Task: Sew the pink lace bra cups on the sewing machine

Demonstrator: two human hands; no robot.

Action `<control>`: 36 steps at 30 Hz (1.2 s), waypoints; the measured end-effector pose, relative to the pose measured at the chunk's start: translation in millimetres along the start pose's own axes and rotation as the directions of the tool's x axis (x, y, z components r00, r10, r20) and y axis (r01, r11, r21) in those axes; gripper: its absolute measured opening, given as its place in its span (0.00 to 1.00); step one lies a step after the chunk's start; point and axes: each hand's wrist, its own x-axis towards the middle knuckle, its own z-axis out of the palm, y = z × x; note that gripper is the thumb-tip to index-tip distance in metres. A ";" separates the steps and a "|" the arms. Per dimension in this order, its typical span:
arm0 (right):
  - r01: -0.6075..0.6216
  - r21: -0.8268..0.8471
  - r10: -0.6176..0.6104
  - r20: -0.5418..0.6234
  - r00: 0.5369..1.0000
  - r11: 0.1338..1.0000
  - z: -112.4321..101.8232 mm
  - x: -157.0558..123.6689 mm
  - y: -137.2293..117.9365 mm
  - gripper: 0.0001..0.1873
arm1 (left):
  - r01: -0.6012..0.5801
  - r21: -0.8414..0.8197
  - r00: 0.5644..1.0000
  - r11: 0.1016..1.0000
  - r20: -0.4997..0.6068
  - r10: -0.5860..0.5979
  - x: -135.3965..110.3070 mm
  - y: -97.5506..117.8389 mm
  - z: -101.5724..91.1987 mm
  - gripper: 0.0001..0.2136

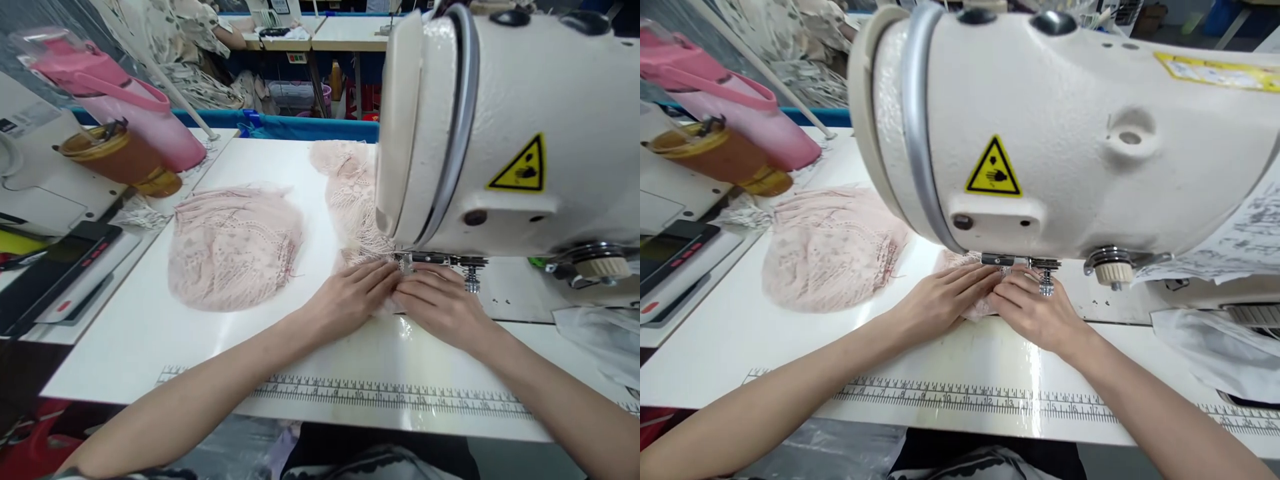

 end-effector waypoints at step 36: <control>0.014 -0.032 -0.014 -0.005 1.000 0.999 1.1 -2.1 -0.6 0.13 | 0.078 -0.034 0.991 0.996 0.111 -0.074 0.2 -5.1 2.0 0.21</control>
